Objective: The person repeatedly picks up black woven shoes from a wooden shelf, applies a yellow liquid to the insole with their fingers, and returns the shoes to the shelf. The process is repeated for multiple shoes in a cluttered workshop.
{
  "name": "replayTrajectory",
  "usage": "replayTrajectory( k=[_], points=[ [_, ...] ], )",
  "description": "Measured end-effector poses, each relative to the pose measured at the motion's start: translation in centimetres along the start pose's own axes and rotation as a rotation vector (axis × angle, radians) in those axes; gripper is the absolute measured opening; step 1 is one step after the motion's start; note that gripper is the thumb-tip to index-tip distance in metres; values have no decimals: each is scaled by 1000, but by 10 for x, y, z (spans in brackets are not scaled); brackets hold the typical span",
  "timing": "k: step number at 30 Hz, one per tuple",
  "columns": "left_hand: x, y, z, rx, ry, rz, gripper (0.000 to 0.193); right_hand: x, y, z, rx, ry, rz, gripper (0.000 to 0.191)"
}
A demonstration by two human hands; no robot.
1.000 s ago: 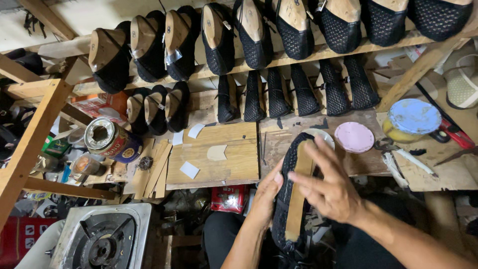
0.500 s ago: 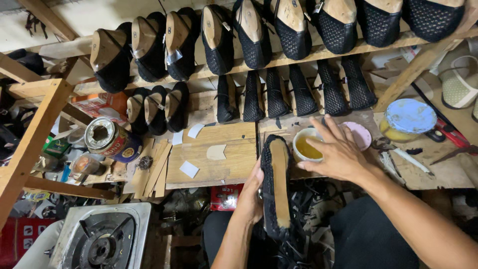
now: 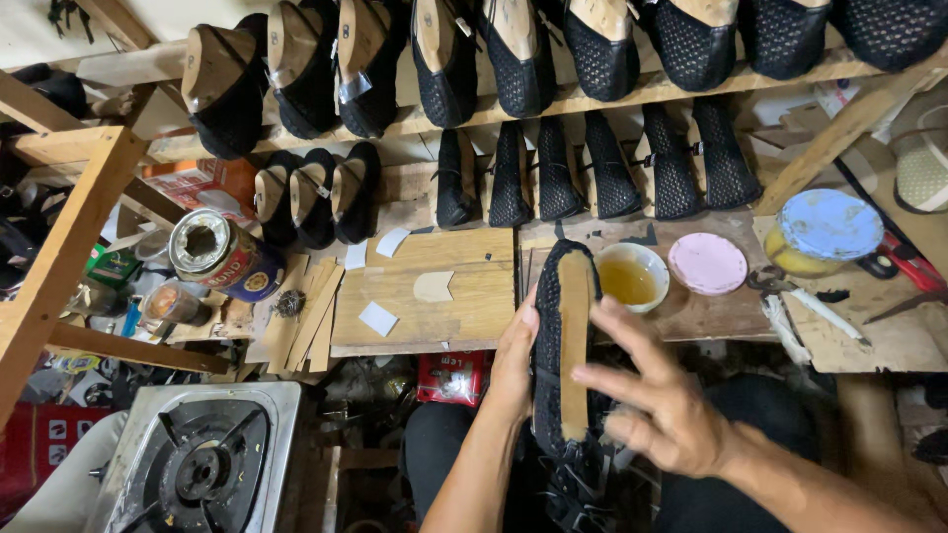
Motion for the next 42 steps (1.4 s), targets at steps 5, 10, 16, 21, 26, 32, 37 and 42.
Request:
replayTrajectory(
  k=[5, 10, 16, 21, 26, 32, 37, 42],
  points=[
    [4, -1, 0, 45, -13, -48, 67, 10, -20, -12, -7, -37, 135, 51],
    [1, -6, -2, 12, 20, -19, 64, 9, -32, -10, -158, 19, 247, 43],
    [-6, -17, -5, -7, 40, 15, 62, 13, -33, -2, -176, -41, 126, 34],
    [-19, -25, -2, -119, 118, 115, 59, -12, 21, -18, 97, 43, 38, 37],
    [-27, -16, -3, -107, 156, 114, 58, -28, 89, -46, 327, -18, 532, 56],
    [-35, -13, -7, -102, 203, 105, 57, -21, 136, -33, 416, -214, 610, 46],
    [-38, -8, -20, -96, 207, 68, 57, -28, 130, -15, 392, -8, 212, 54],
    [-26, -7, -32, -58, 146, 39, 56, -16, 41, -4, 194, 56, -157, 37]
  ],
)
Point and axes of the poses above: each hand's wrist, its own z-axis away from the middle knuckle, its own x-axis out of the palm, y = z × x, the point moved 6 cm from there along -z, towards the middle knuckle
